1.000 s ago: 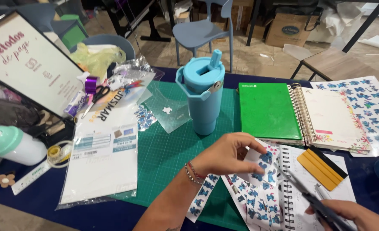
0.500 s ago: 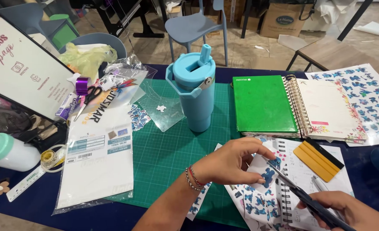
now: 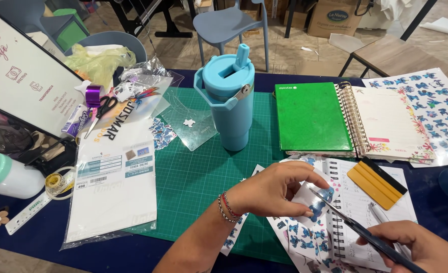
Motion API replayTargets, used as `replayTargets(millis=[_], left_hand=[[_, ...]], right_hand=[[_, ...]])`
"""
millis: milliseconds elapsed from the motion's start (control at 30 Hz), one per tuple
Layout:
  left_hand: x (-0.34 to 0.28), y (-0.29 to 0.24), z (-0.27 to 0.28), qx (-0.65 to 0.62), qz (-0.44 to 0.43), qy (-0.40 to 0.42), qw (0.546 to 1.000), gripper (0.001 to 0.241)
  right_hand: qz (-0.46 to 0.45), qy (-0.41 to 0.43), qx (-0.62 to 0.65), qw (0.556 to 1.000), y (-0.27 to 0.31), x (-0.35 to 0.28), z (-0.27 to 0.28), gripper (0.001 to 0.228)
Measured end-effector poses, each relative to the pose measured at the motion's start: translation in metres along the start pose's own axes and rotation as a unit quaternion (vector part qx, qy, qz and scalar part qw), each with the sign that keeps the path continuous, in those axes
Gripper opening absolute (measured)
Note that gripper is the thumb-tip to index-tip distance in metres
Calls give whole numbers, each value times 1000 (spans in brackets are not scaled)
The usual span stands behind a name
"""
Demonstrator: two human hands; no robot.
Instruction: Cutting out individual stickers from a printed sheet using scissors
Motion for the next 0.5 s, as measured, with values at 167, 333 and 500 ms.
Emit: replayTargets(millis=[167,333,500], left_hand=[[2,15,-12,-13,-39,24,999,50],[3,13,-13,-58,-2,45,997,51],[3,15,-16,-102,0,41,994,51]], right_hand=[[-10,3,1,1000,28,-1,-15,99],[41,-17,-63,997,5,3,-7,80],[-65,-85,-126,986,23,-4,-15,75]])
Point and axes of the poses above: each hand's wrist, its own x-axis towards the middle knuckle, its own z-axis out of the back of the hand, y = z × x, the point moved 1 cm from there along x, towards the middle knuckle, and after that the axes turned 5 degrees about y, right-handed, at the moved point
